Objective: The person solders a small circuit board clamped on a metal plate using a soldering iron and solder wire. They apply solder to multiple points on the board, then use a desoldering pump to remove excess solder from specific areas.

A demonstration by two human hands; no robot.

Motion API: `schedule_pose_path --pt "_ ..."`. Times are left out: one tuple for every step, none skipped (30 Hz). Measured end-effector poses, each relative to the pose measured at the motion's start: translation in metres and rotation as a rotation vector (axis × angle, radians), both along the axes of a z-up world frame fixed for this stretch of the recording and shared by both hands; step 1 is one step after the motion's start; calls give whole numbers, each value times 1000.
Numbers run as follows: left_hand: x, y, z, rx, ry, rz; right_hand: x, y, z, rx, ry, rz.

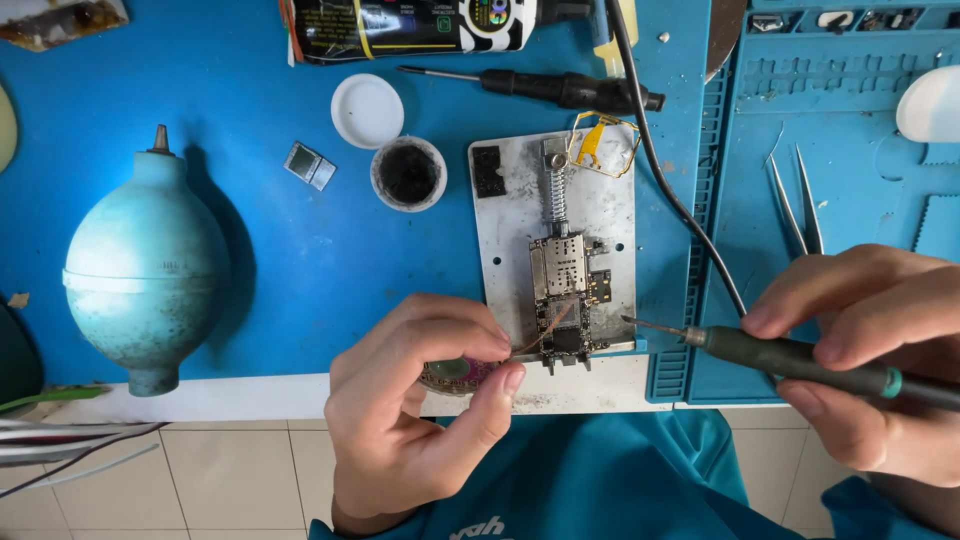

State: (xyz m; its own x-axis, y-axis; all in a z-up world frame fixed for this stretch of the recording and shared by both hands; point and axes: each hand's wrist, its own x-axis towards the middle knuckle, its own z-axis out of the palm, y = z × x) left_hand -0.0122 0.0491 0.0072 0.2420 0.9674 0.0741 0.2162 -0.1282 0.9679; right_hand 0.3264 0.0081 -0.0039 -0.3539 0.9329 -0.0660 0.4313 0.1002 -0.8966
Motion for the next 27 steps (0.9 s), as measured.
schedule_pose_path --pt "0 0 0 -14 -5 1 -3 3 3 -35 -5 -4" --pt "-1 0 1 -30 -8 4 -5 7 5 -73 -8 -5" --pt "0 1 1 -30 -3 12 -8 11 6 -73 -3 3" --pt "0 1 1 -22 -4 9 -12 16 8 -64 28 23" --pt "0 1 1 -15 -4 6 -15 20 9 -56 60 43" --pt "0 2 1 -14 2 14 -15 23 9 -56 66 52" --pt "1 3 2 -26 -12 -1 -16 26 10 -72 72 60" --pt "0 3 3 -38 -25 -15 -17 29 10 -89 78 70" --pt "0 3 4 -38 -18 -6 -19 34 9 -89 85 78" --pt "0 3 5 -59 -35 -13 -21 39 8 -87 118 105" --pt "0 3 6 -81 -52 -20 -23 44 8 -86 152 132" --pt "0 3 6 -81 -50 -18 -22 46 6 -86 154 133" --pt "0 4 5 -82 -70 -20 -21 47 3 -84 185 146" --pt "0 3 5 -83 -89 -18 -20 49 1 -82 217 161" --pt "1 3 5 -85 -87 -13 -20 48 -1 -85 219 165" --pt "2 3 4 -88 -99 -5 -19 46 -4 -86 247 147" --pt "2 2 4 -90 -110 2 -19 45 -6 -88 274 129" --pt "2 1 3 -90 -108 6 -19 46 -7 -88 276 133" --pt "3 1 3 -95 -112 17 -19 47 -8 -91 260 146" --pt "3 0 2 -100 -116 27 -19 47 -8 -93 244 157" --pt "3 -1 1 -100 -115 29 -18 47 -10 -94 246 159" --pt "3 -1 1 -95 -123 31 -18 47 -12 -80 251 169" --pt "3 -1 0 -91 -132 33 -18 46 -13 -66 255 178" --pt "3 -2 0 -92 -130 36 -17 46 -14 -68 257 181" --pt "3 -3 0 -101 -120 40 -16 45 -14 -75 242 178" --pt "3 -3 0 -111 -111 43 -15 45 -14 -82 225 174" --pt "3 -3 1 -111 -111 44 -15 45 -15 -82 225 175"
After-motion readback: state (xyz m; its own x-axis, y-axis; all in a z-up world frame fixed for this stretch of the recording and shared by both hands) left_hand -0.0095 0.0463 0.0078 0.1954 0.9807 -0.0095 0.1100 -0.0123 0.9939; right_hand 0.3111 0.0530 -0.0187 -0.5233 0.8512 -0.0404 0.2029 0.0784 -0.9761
